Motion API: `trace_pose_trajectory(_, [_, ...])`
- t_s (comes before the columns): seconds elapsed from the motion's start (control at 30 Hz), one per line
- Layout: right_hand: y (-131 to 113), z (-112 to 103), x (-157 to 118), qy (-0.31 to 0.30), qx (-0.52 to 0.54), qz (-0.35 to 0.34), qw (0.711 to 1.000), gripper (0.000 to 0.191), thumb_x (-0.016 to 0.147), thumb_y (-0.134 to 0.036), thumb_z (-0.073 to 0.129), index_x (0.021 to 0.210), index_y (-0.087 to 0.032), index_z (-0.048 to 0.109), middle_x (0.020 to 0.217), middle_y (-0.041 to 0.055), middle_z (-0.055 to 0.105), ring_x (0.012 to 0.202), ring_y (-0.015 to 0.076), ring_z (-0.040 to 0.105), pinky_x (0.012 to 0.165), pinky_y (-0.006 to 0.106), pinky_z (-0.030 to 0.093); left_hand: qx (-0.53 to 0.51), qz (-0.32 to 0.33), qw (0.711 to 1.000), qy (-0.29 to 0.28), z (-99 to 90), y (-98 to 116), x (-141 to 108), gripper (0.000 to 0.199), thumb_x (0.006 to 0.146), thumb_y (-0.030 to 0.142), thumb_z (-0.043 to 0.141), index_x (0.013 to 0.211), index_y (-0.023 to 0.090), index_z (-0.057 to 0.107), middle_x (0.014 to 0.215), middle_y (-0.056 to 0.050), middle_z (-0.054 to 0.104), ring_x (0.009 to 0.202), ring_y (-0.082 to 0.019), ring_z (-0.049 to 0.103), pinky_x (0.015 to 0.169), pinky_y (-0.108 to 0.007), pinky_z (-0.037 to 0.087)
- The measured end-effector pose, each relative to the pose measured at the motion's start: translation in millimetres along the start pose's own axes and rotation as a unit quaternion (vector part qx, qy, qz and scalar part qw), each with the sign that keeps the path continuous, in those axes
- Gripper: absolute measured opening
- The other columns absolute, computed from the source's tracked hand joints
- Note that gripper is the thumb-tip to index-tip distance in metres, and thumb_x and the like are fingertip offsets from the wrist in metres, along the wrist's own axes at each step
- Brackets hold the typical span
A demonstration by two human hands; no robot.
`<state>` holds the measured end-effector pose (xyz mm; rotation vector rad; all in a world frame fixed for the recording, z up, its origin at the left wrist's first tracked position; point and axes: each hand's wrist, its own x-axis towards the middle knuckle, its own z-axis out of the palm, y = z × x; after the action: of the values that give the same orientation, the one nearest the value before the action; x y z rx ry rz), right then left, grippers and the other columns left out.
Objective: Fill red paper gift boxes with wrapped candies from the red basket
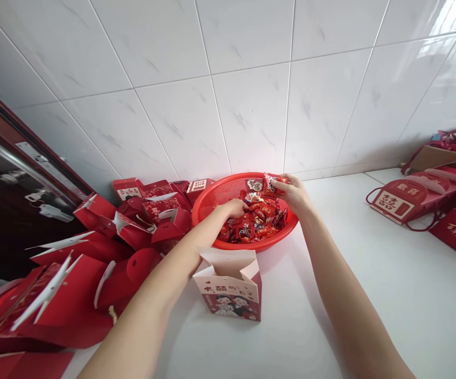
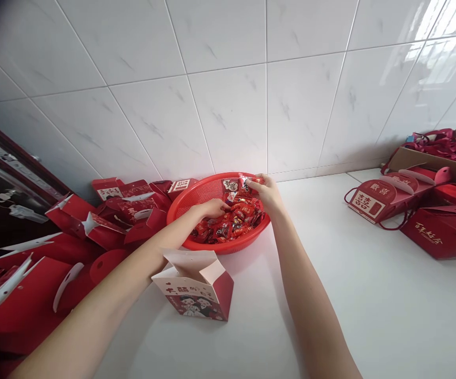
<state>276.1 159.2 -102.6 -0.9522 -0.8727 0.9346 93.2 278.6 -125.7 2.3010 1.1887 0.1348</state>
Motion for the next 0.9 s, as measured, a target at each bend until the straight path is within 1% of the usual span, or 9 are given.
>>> trace_pose_trajectory(0.13, [2, -1, 2, -0.001, 0.004, 0.002, 1.000, 0.045, 0.053, -0.043, 0.093, 0.071, -0.022, 0.058, 0.070, -0.0027, 0.066, 0.070, 0.0156, 0.064, 0.070, 0.033, 0.059, -0.025, -0.006, 1.000, -0.004, -2.9, 4, -1, 0.005, 0.066, 0.021, 0.076, 0.070, 0.022, 0.075, 0.065, 0.000, 0.071, 0.071, -0.021, 0.066, 0.075, -0.030, 0.050])
trace_pose_trajectory(0.3, [3, 0, 3, 0.012, 0.012, 0.003, 1.000, 0.043, 0.053, -0.040, 0.093, 0.072, -0.023, 0.059, 0.068, -0.0035, 0.066, 0.069, 0.0159, 0.064, 0.067, 0.032, 0.058, -0.097, 0.007, 0.994, 0.041, -12.2, 7, -3, 0.006, 0.069, 0.018, 0.074, 0.063, 0.017, 0.070, 0.057, -0.001, 0.064, 0.067, -0.021, 0.063, 0.068, -0.030, 0.050])
trace_pose_trajectory(0.37, [2, 2, 3, 0.020, 0.017, 0.003, 1.000, 0.042, 0.053, -0.040, 0.093, 0.071, -0.023, 0.059, 0.067, -0.0039, 0.066, 0.069, 0.0162, 0.065, 0.066, 0.032, 0.058, -0.141, 0.024, 0.987, 0.070, -17.4, 9, -5, 0.007, 0.069, 0.013, 0.070, 0.075, 0.016, 0.073, 0.066, -0.002, 0.069, 0.072, -0.020, 0.065, 0.071, -0.030, 0.052])
trace_pose_trajectory(0.5, [2, 2, 3, 0.036, 0.028, 0.000, 0.999, 0.044, 0.051, -0.041, 0.094, 0.072, -0.023, 0.059, 0.068, -0.0042, 0.066, 0.068, 0.0154, 0.065, 0.066, 0.031, 0.059, -0.234, 0.075, 0.961, 0.128, -28.3, 17, -13, 0.042, 0.075, 0.010, 0.065, 0.115, 0.017, 0.069, 0.100, -0.005, 0.076, 0.095, -0.019, 0.069, 0.086, -0.030, 0.055])
trace_pose_trajectory(0.57, [2, 2, 3, 0.046, 0.035, -0.001, 0.998, 0.045, 0.050, -0.041, 0.094, 0.072, -0.023, 0.059, 0.068, -0.0040, 0.067, 0.067, 0.0141, 0.064, 0.064, 0.029, 0.058, -0.284, 0.092, 0.943, 0.146, -33.1, 22, -21, 0.056, 0.077, 0.012, 0.066, 0.132, 0.018, 0.061, 0.106, -0.006, 0.075, 0.098, -0.018, 0.070, 0.092, -0.032, 0.055])
trace_pose_trajectory(0.63, [1, 0, 3, 0.053, 0.040, 0.001, 0.998, 0.046, 0.050, -0.042, 0.093, 0.072, -0.022, 0.059, 0.067, -0.0040, 0.066, 0.065, 0.0133, 0.063, 0.062, 0.028, 0.057, -0.364, 0.098, 0.912, 0.161, -37.0, 26, -29, 0.062, 0.074, 0.013, 0.071, 0.135, 0.016, 0.059, 0.102, -0.006, 0.076, 0.094, -0.017, 0.071, 0.094, -0.033, 0.055])
trace_pose_trajectory(0.73, [1, -1, 3, 0.057, 0.043, 0.011, 0.997, 0.046, 0.052, -0.042, 0.093, 0.069, -0.022, 0.056, 0.063, -0.0048, 0.063, 0.062, 0.0132, 0.062, 0.061, 0.029, 0.057, -0.478, 0.093, 0.852, 0.192, -40.6, 28, -44, 0.056, 0.063, 0.010, 0.080, 0.118, 0.012, 0.069, 0.092, -0.005, 0.077, 0.090, -0.018, 0.071, 0.093, -0.035, 0.055])
trace_pose_trajectory(0.83, [-2, 1, 1, 0.051, 0.042, 0.030, 0.997, 0.046, 0.052, -0.037, 0.094, 0.066, -0.022, 0.053, 0.059, -0.0049, 0.061, 0.060, 0.0134, 0.061, 0.059, 0.029, 0.057, -0.519, 0.097, 0.822, 0.215, -42.0, 25, -64, 0.043, 0.056, 0.011, 0.084, 0.098, 0.013, 0.076, 0.091, -0.006, 0.078, 0.090, -0.020, 0.071, 0.091, -0.035, 0.055])
trace_pose_trajectory(0.9, [-7, 5, -2, 0.038, 0.039, 0.041, 0.998, 0.046, 0.050, -0.034, 0.095, 0.064, -0.021, 0.052, 0.058, -0.0047, 0.060, 0.060, 0.0134, 0.061, 0.058, 0.029, 0.057, -0.540, 0.109, 0.806, 0.216, -42.2, 22, -79, 0.037, 0.058, 0.015, 0.085, 0.094, 0.014, 0.078, 0.093, -0.005, 0.078, 0.086, -0.018, 0.071, 0.087, -0.032, 0.056])
